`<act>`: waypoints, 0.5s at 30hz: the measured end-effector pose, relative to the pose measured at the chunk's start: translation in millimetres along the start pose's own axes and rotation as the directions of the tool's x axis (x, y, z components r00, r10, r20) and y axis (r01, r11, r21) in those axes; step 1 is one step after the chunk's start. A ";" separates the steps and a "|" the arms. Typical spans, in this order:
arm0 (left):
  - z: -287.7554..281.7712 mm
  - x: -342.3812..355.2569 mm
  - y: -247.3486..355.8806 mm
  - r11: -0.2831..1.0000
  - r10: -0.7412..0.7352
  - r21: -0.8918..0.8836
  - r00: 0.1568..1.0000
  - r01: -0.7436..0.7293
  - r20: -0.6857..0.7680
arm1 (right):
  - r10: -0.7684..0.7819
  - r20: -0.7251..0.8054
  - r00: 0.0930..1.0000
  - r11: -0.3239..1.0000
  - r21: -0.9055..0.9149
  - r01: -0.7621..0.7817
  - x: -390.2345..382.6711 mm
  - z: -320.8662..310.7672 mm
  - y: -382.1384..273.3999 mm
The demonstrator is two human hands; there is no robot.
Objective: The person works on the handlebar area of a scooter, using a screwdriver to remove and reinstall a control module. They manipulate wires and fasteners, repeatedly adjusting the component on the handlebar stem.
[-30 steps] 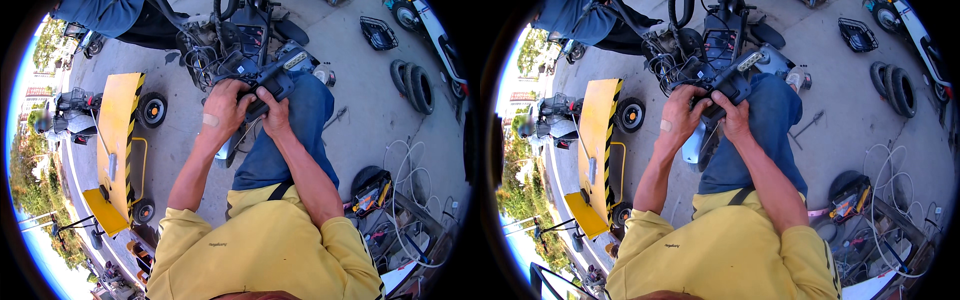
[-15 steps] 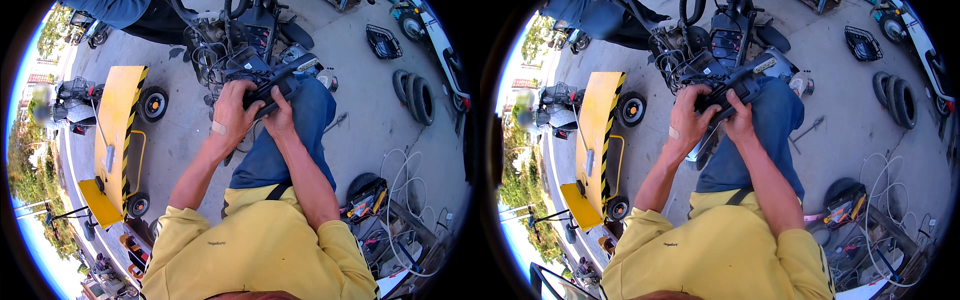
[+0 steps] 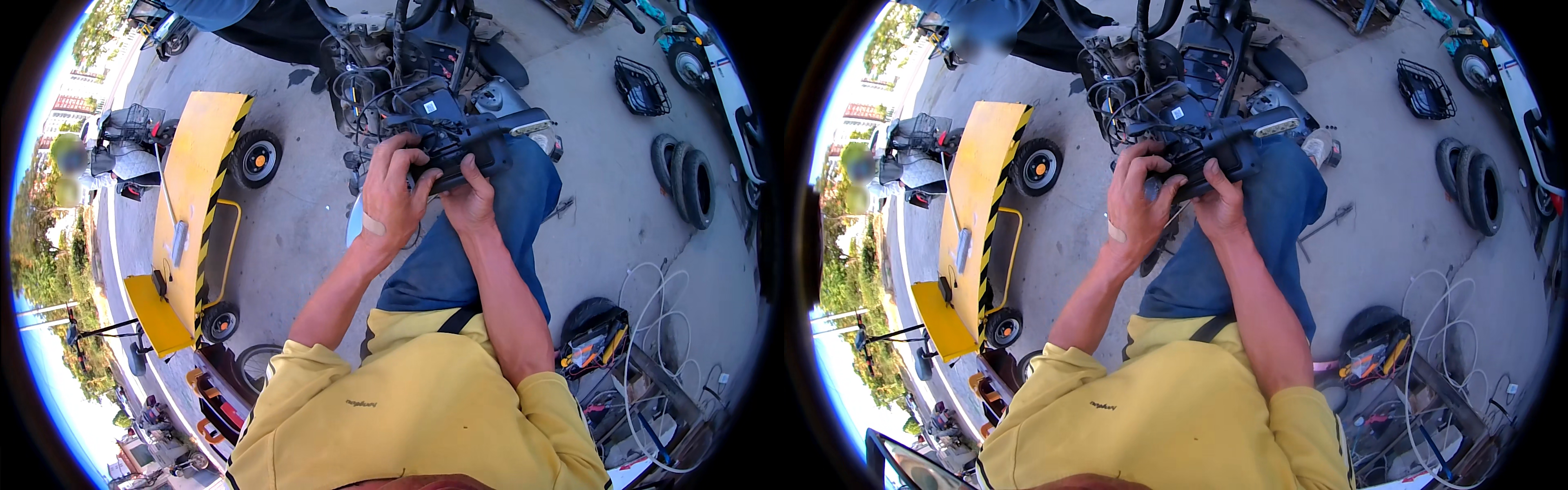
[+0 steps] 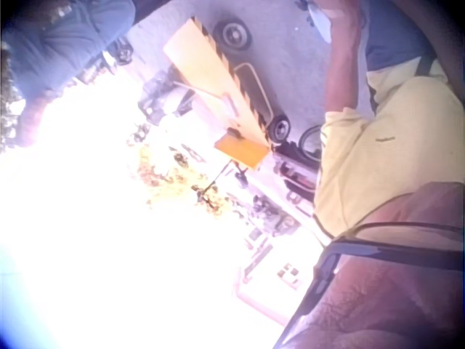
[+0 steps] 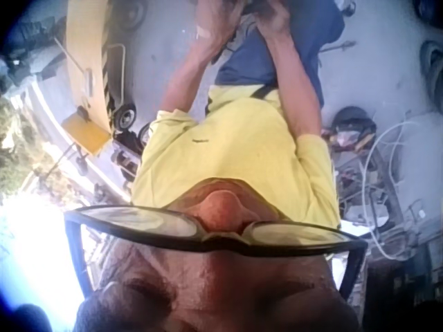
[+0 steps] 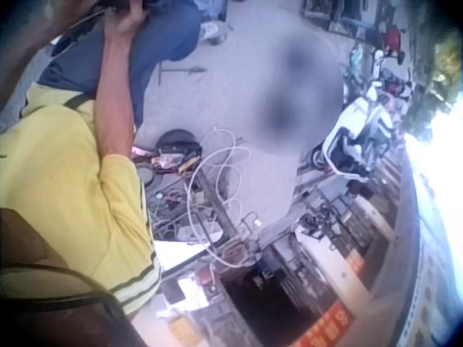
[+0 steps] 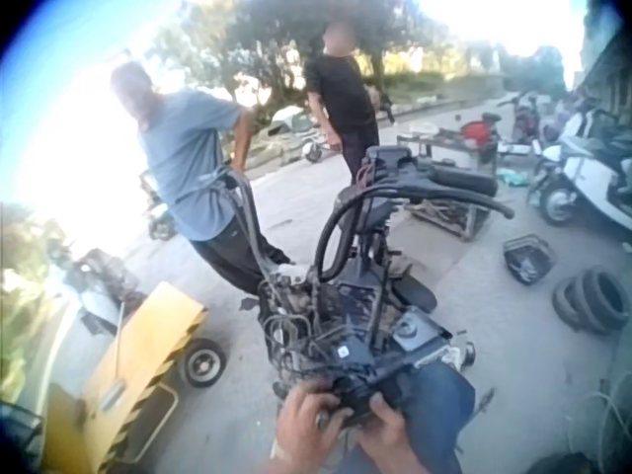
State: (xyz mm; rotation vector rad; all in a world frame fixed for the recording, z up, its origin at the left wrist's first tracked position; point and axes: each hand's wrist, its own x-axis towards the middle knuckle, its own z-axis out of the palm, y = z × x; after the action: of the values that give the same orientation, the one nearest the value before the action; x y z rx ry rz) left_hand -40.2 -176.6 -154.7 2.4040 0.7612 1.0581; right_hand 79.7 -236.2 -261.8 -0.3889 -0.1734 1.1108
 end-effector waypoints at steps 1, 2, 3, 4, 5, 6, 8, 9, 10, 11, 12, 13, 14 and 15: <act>-0.4 -2.3 -1.1 1.000 0.005 0.006 1.000 -0.005 0.000 | 0.013 0.022 1.000 1.000 -0.001 -0.013 -0.1 -2.8 0.5; 0.0 -4.3 -1.6 1.000 0.006 0.008 1.000 -0.006 -0.012 | 0.022 0.012 1.000 1.000 0.009 -0.022 -1.0 -0.4 -0.3; 0.8 -6.2 -1.5 1.000 0.008 0.009 1.000 -0.007 -0.024 | 0.030 0.002 1.000 0.999 0.021 -0.030 -2.7 2.3 -1.9; 1.4 -7.9 -1.1 1.000 0.009 0.011 0.999 -0.009 -0.036 | 0.038 -0.008 0.999 0.999 0.032 -0.038 -4.1 5.3 -3.4; 2.0 -9.2 -0.3 1.000 0.006 0.016 0.999 -0.005 -0.047 | 0.043 -0.010 0.999 0.999 0.031 -0.043 -5.6 7.0 -4.6; 2.5 -10.5 0.6 1.000 0.003 0.020 0.998 -0.002 -0.057 | 0.048 -0.012 0.999 0.998 0.031 -0.047 -6.8 8.2 -5.7; 4.7 -11.8 1.4 1.000 -0.006 0.016 0.997 0.007 -0.077 | 0.060 -0.003 0.998 0.998 0.036 -0.060 -6.0 4.5 -6.0; 6.3 -12.1 1.8 1.000 -0.011 0.006 0.996 0.012 -0.087 | 0.068 0.008 0.998 0.997 0.041 -0.068 -5.3 -1.2 -4.9; 7.9 -12.2 1.6 1.000 -0.016 -0.004 0.995 0.016 -0.096 | 0.075 0.019 0.997 0.996 0.046 -0.076 -4.7 -5.3 -4.5; 9.3 -13.0 1.3 0.999 -0.033 -0.026 0.994 0.031 -0.100 | 0.070 0.011 0.997 0.997 0.045 -0.070 -5.2 -3.5 -4.9; 10.8 -13.5 0.7 0.998 -0.050 -0.050 0.994 0.045 -0.102 | 0.064 0.003 0.998 0.997 0.043 -0.064 -5.7 0.2 -4.8; 12.1 -13.9 0.1 0.996 -0.066 -0.074 0.993 0.059 -0.103 | 0.057 -0.006 0.998 0.998 0.041 -0.057 -5.9 2.1 -4.5; 12.4 -13.6 1.0 0.995 -0.075 -0.076 0.993 0.068 -0.094 | 0.078 0.009 0.997 0.994 0.071 -0.078 -6.4 0.0 -5.2; 10.6 -12.0 2.3 0.994 -0.083 -0.078 0.993 0.077 -0.085 | 0.096 0.024 0.995 0.990 0.101 -0.098 -6.5 -2.8 -6.0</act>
State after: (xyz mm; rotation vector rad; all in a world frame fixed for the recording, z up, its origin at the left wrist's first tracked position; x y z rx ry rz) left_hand -38.2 -187.4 -166.7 2.2576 0.8260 1.1465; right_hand 82.8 -245.0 -261.7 -0.2981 -0.1143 1.2144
